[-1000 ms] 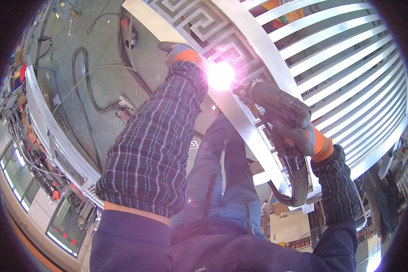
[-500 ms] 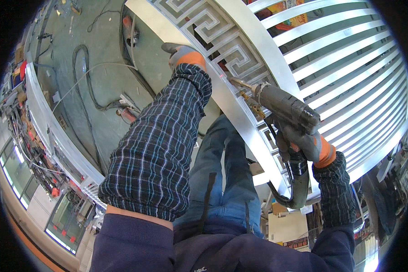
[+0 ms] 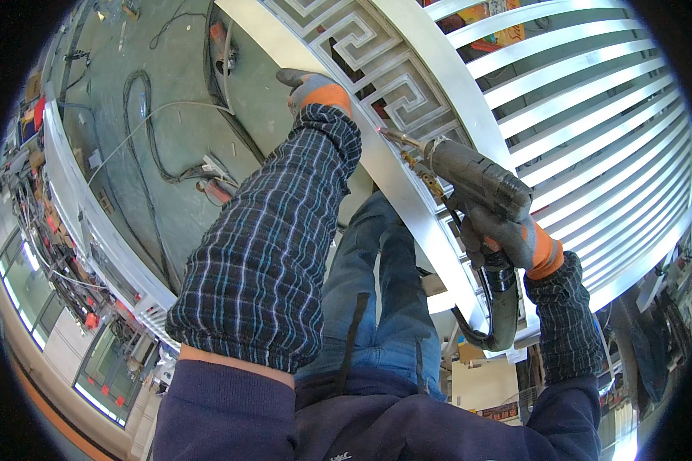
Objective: The person welds decorative metal panels using a handheld welding torch. They position the torch along seams and edges, creating bright sparks as they join components. The person adjusts the panel orientation and continues welding different sections.
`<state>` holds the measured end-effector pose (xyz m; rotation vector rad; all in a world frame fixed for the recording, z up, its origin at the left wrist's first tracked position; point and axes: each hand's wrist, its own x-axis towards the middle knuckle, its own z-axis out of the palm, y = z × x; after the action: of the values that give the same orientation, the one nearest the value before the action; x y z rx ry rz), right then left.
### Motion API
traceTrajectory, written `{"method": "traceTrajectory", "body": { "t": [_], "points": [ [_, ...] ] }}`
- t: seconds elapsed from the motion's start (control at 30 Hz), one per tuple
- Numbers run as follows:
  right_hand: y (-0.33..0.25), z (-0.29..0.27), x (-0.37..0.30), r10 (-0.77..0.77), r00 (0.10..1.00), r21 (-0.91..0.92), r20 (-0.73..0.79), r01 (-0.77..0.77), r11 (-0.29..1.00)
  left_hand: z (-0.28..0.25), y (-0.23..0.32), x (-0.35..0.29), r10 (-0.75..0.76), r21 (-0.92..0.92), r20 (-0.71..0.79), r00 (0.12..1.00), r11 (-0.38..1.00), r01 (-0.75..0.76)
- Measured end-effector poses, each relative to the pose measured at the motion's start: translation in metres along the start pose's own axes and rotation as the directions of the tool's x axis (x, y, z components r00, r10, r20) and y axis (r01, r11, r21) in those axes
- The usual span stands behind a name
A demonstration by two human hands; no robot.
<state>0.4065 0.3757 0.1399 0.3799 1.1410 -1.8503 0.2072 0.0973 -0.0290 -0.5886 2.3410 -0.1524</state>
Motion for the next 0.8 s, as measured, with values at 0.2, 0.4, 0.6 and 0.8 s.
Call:
{"method": "traceTrajectory", "body": {
  "t": [0.2,0.4,0.6,0.8],
  "points": [
    [0.030,-0.015,-0.008,-0.050,0.992,-0.084,-0.114,0.041,0.996,-0.046,0.012,-0.044,-0.048,-0.149,0.053,0.997,0.987,0.055],
    [0.039,-0.022,-0.006,-0.131,0.991,-0.119,-0.017,0.128,0.985,-0.006,0.008,0.001,-0.122,-0.152,-0.048,0.991,0.982,0.113],
    [0.018,-0.007,-0.011,-0.052,0.997,-0.180,-0.064,0.039,0.983,0.005,-0.005,0.016,0.031,0.000,0.090,0.995,1.000,-0.031],
    [0.018,-0.003,-0.035,-0.272,0.953,0.058,-0.136,0.282,0.958,-0.004,0.009,-0.010,0.240,0.555,0.221,0.945,0.766,-0.325]
  ]
}}
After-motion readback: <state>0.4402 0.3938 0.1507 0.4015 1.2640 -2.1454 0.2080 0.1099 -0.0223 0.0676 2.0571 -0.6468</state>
